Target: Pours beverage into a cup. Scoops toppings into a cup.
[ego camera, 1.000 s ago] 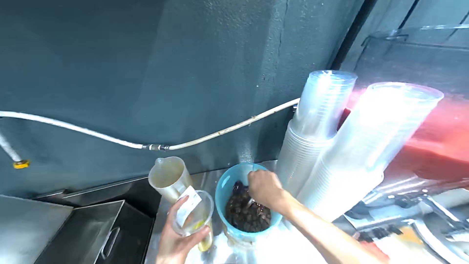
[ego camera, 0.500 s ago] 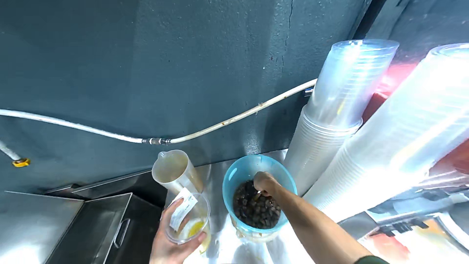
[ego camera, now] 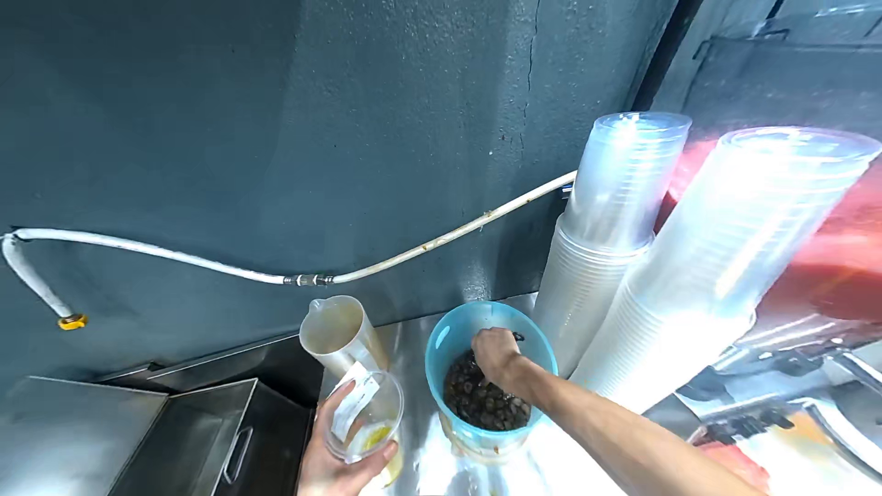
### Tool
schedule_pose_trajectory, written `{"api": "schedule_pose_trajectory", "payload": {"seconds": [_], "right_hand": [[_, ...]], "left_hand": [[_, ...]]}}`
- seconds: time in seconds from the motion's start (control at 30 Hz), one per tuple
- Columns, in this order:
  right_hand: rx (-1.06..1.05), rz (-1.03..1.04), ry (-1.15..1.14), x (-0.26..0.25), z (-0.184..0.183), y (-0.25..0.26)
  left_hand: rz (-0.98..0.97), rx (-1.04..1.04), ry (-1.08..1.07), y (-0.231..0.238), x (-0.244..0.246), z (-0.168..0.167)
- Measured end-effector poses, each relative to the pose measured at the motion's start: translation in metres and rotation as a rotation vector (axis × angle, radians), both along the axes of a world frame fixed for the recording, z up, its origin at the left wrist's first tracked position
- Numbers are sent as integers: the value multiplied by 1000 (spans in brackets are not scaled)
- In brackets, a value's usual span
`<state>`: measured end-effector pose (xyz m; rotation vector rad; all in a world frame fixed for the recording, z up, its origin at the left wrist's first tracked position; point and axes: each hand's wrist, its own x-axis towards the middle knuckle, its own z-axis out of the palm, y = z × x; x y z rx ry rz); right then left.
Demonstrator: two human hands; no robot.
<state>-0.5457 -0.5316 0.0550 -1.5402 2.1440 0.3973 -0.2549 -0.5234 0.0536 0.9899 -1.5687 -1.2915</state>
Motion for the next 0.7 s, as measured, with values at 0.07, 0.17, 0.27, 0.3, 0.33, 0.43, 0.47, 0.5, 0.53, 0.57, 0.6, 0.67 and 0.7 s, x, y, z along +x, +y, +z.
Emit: {"api": "schedule_pose_trajectory", "payload": {"seconds": [0.07, 0.17, 0.27, 0.3, 0.33, 0.43, 0.47, 0.5, 0.53, 0.57, 0.6, 0.67, 0.7], "right_hand": [[-3, -31, -2, 2, 0, -1], [54, -267, -241, -14, -8, -11], [69, -579, -496, -28, -37, -20], [82, -634, -525, -30, -42, -22], [97, -660, -539, -32, -44, -24], [104, -687, -550, -36, -52, -26], [108, -692, -549, -39, -55, -28], [121, -682, -545, -41, -58, -29], [136, -666, -541, -42, -61, -29], [154, -654, -540, -43, -62, -29], [163, -648, -539, -43, -63, -28], [159, -654, -588, -43, -62, -24], [148, -661, -612, -44, -60, -22]], "left_hand": [[8, 10, 3, 2, 2, 0], [2, -10, -6, 0, 4, -4], [-9, -44, -25, -2, 8, -5], [-5, -50, -32, -4, 9, -6], [6, -53, -30, -5, 11, -7], [27, -29, -22, -7, 15, -11], [31, -30, -26, -7, 14, -12], [34, -28, -30, -7, 14, -11], [36, -26, -35, -7, 13, -11], [38, -29, -49, -7, 12, -11], [38, -29, -67, -7, 11, -12], [29, -27, -96, -7, 10, -15], [23, -17, -106, -7, 9, -15]]}}
